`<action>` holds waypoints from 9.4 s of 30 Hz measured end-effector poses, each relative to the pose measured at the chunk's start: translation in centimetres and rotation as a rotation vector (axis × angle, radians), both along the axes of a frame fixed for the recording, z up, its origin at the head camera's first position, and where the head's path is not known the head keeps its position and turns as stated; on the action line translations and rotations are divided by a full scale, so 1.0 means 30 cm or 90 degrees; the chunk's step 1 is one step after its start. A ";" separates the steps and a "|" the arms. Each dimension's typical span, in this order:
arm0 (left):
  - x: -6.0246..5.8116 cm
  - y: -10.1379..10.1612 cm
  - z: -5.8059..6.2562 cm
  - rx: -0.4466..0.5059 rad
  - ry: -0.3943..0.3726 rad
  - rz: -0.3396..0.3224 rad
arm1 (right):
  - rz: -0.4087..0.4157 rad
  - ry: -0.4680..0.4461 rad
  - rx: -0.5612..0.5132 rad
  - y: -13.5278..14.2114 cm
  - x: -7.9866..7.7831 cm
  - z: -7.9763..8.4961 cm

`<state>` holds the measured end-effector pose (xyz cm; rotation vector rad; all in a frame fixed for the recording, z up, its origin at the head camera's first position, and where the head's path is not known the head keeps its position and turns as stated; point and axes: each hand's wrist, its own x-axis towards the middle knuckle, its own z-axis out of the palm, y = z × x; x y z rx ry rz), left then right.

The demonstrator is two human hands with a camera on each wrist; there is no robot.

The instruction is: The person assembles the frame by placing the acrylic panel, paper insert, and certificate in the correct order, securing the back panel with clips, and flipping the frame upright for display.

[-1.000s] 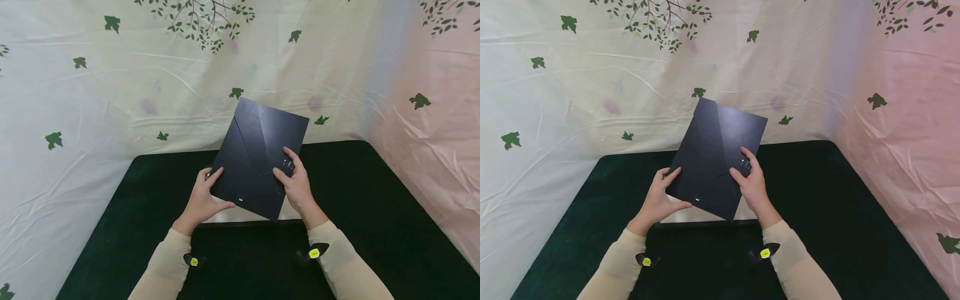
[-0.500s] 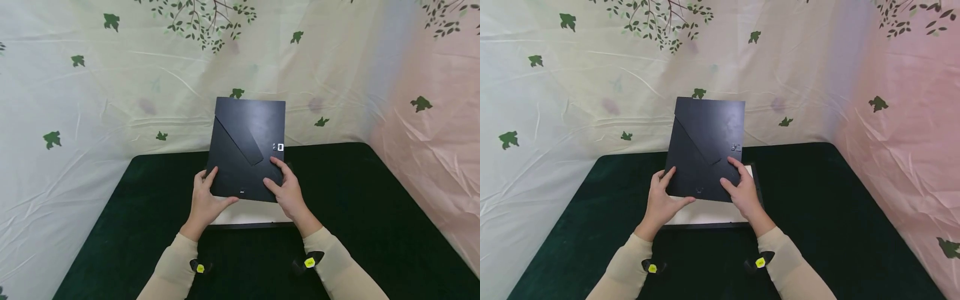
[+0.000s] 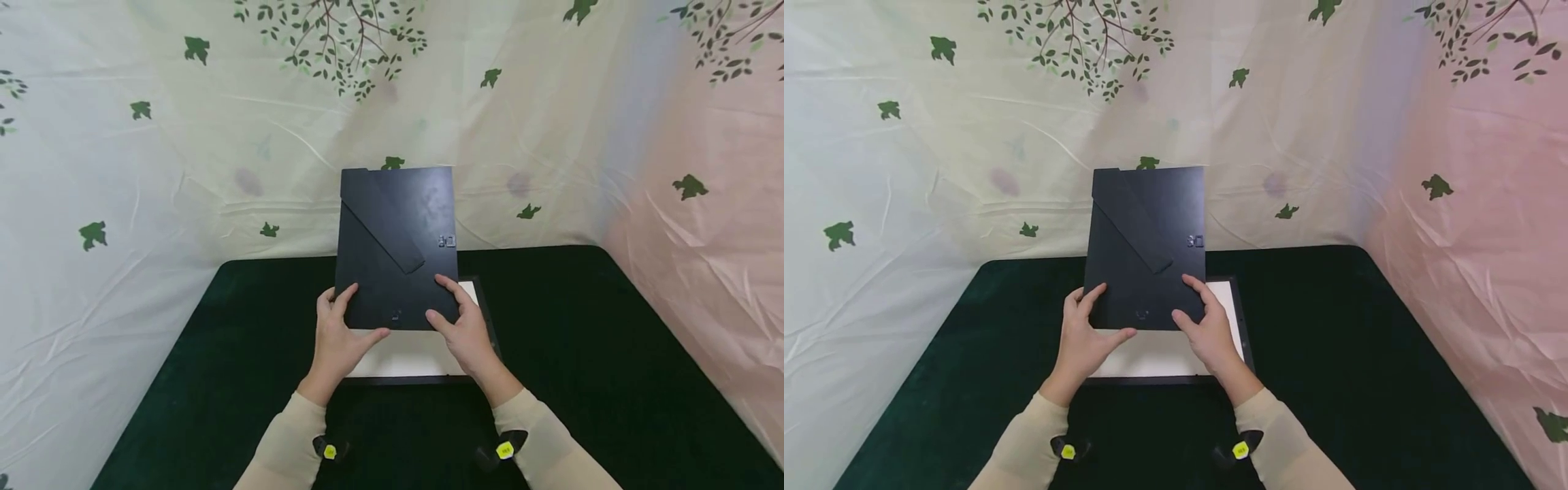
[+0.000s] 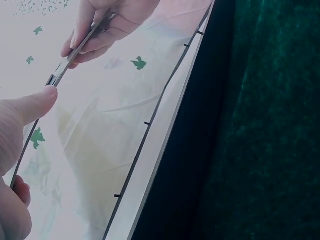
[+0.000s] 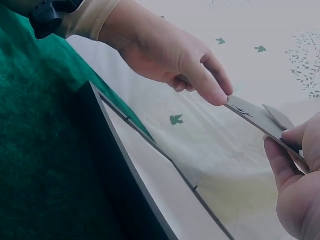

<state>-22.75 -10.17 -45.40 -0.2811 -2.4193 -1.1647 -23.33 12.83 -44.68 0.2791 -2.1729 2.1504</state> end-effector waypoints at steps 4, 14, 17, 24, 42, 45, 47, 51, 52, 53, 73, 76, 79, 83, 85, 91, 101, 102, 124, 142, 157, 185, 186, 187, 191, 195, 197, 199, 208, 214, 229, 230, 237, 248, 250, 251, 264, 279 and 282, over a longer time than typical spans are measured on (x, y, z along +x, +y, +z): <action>0.005 -0.012 0.005 0.012 -0.008 -0.020 | -0.002 -0.001 -0.004 -0.002 0.007 0.002; 0.023 -0.022 0.036 0.047 -0.046 -0.084 | 0.026 0.019 -0.015 0.052 0.007 0.051; 0.025 -0.024 0.051 0.059 -0.045 -0.107 | 0.038 0.024 -0.002 0.083 -0.001 0.096; 0.056 -0.050 0.102 0.135 -0.064 -0.162 | 0.118 -0.024 -0.013 0.174 0.034 0.166; 0.036 -0.230 0.235 0.578 -0.226 -0.149 | 0.324 -0.103 -0.175 0.339 0.124 0.155; 0.042 -0.238 0.238 0.551 -0.222 -0.148 | 0.298 -0.108 -0.190 0.345 0.112 0.157; 0.040 -0.241 0.236 0.538 -0.228 -0.156 | 0.265 -0.120 -0.211 0.345 0.100 0.158; 0.044 -0.252 0.218 0.528 -0.270 -0.196 | 0.187 -0.149 -0.270 0.339 0.078 0.159; 0.047 -0.255 0.211 0.526 -0.285 -0.209 | 0.170 -0.154 -0.283 0.336 0.072 0.160; 0.051 -0.259 0.203 0.522 -0.300 -0.223 | 0.154 -0.159 -0.292 0.333 0.067 0.160; 0.092 -0.197 0.111 0.595 -0.282 -0.213 | 0.123 -0.198 -0.241 0.278 0.098 0.127; 0.094 -0.188 0.102 0.589 -0.286 -0.194 | 0.113 -0.190 -0.254 0.271 0.095 0.117; 0.099 -0.184 0.089 0.566 -0.298 -0.176 | 0.111 -0.187 -0.255 0.269 0.089 0.109; 0.104 -0.186 0.072 0.503 -0.308 -0.155 | 0.103 -0.194 -0.231 0.274 0.084 0.095; 0.104 -0.190 0.067 0.466 -0.310 -0.144 | 0.103 -0.195 -0.212 0.278 0.080 0.086; 0.096 -0.206 0.045 0.361 -0.316 -0.123 | 0.106 -0.205 -0.160 0.290 0.070 0.056; 0.081 -0.207 0.000 0.003 -0.230 -0.081 | 0.065 -0.207 -0.032 0.313 0.057 -0.005; 0.079 -0.205 -0.003 -0.017 -0.220 -0.079 | 0.056 -0.209 -0.020 0.315 0.054 -0.010; 0.080 -0.171 -0.081 -0.192 -0.219 -0.040 | -0.011 -0.181 0.320 0.313 -0.036 -0.083; 0.092 -0.161 -0.102 -0.172 -0.236 -0.019 | -0.012 -0.168 0.382 0.305 -0.058 -0.129; 0.090 -0.149 -0.107 -0.118 -0.247 0.009 | -0.008 -0.184 0.384 0.316 -0.061 -0.147; 0.083 -0.158 -0.125 -0.113 -0.301 0.000 | -0.009 -0.153 0.407 0.313 -0.036 -0.167; 0.083 -0.159 -0.125 -0.113 -0.301 0.001 | -0.011 -0.156 0.404 0.313 -0.035 -0.168; 0.084 -0.160 -0.125 -0.113 -0.300 0.001 | -0.012 -0.159 0.401 0.311 -0.034 -0.168; 0.085 -0.163 -0.123 -0.112 -0.300 0.001 | -0.018 -0.168 0.395 0.308 -0.034 -0.173; 0.086 -0.163 -0.123 -0.113 -0.301 -0.001 | -0.021 -0.157 0.407 0.309 -0.035 -0.178; 0.086 -0.164 -0.123 -0.114 -0.304 -0.003 | -0.020 -0.147 0.414 0.310 -0.033 -0.180; 0.086 -0.164 -0.121 -0.114 -0.307 -0.005 | -0.017 -0.141 0.414 0.311 -0.030 -0.180; 0.086 -0.165 -0.121 -0.130 -0.306 -0.007 | -0.004 -0.130 0.424 0.308 -0.034 -0.181; 0.086 -0.151 -0.114 -0.141 -0.313 -0.016 | 0.003 -0.166 0.408 0.302 -0.043 -0.155; 0.121 -0.121 -0.091 -0.131 -0.301 0.027 | 0.025 -0.260 0.017 0.320 -0.052 -0.116; 0.121 -0.122 -0.091 -0.132 -0.297 0.024 | 0.026 -0.258 -0.005 0.320 -0.052 -0.113; 0.123 -0.130 -0.095 -0.121 -0.267 0.009 | 0.012 -0.250 0.035 0.315 -0.053 -0.104; 0.128 -0.133 -0.094 -0.065 -0.150 -0.024 | -0.052 -0.191 0.262 0.308 -0.061 -0.104; 0.127 -0.134 -0.089 -0.048 -0.129 -0.029 | -0.053 -0.196 0.241 0.306 -0.059 -0.098; 0.126 -0.135 -0.086 -0.039 -0.121 -0.030 | -0.051 -0.204 0.221 0.305 -0.059 -0.096; 0.136 -0.146 -0.094 -0.069 -0.149 -0.025 | -0.067 -0.151 0.415 0.303 -0.047 -0.136; 0.135 -0.156 -0.158 -0.117 -0.192 -0.006 | -0.053 -0.147 0.464 0.337 -0.029 -0.185; 0.136 -0.152 -0.157 -0.120 -0.194 -0.006 | 0.023 -0.183 0.435 0.362 -0.013 -0.180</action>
